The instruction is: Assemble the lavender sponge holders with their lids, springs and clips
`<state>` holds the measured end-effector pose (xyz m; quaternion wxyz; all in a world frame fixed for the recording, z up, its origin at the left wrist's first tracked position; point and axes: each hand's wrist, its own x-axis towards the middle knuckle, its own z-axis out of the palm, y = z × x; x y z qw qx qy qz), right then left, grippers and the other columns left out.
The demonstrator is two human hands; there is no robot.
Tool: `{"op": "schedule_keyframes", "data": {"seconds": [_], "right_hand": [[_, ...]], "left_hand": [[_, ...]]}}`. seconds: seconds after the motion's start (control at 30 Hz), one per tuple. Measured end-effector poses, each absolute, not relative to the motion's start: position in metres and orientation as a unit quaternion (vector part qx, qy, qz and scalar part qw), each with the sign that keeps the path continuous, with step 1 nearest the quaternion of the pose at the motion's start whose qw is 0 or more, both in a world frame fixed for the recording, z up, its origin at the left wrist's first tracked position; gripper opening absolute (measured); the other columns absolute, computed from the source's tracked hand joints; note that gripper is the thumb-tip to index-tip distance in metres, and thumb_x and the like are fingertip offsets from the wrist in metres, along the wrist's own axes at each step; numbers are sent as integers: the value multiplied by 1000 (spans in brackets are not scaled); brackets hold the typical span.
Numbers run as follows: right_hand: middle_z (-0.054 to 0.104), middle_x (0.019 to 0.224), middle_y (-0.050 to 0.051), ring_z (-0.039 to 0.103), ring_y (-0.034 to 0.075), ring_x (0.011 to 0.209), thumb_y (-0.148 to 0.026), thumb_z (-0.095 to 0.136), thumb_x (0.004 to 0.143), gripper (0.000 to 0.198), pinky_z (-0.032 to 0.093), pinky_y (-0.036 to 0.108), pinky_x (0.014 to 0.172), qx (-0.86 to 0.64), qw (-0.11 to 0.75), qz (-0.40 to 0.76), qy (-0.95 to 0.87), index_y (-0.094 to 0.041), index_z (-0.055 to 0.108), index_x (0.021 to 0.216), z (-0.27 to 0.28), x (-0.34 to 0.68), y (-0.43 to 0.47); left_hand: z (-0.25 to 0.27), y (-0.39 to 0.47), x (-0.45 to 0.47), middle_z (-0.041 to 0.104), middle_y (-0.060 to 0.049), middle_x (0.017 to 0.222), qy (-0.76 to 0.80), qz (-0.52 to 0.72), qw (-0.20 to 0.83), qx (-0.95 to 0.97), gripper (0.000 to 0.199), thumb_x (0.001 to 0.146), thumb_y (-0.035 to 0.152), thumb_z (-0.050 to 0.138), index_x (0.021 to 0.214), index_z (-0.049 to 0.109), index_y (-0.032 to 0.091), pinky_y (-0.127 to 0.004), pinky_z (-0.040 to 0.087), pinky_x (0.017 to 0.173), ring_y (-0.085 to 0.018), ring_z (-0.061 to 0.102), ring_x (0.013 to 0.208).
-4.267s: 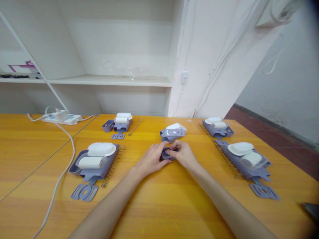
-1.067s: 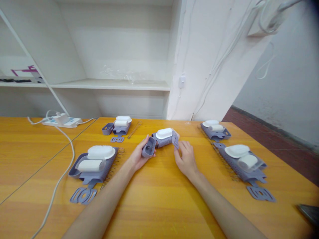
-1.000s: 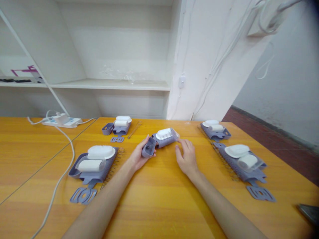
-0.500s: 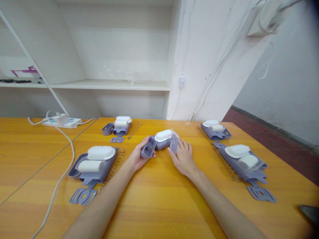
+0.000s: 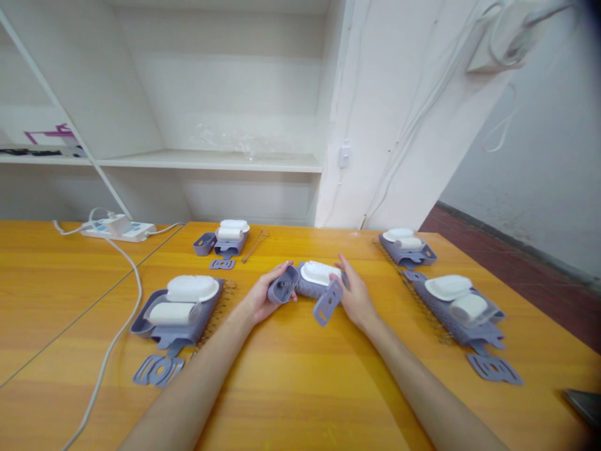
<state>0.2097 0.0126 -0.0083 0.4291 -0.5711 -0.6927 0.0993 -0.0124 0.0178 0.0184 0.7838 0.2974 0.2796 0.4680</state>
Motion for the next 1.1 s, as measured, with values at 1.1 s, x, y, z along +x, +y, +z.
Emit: {"op": "schedule_keyframes", "data": {"seconds": [1.1], "right_hand": [[48,125,11,44,31,114,-32,68,68,77,34,45,99,-550,485,-8,-680,-21,31,135,8,218,3]], "left_hand": [[3,46,-21,58,4,73,446,735,444,252,42,67,47,69,93,50,20,-19,44,63,-8,57,66]]}}
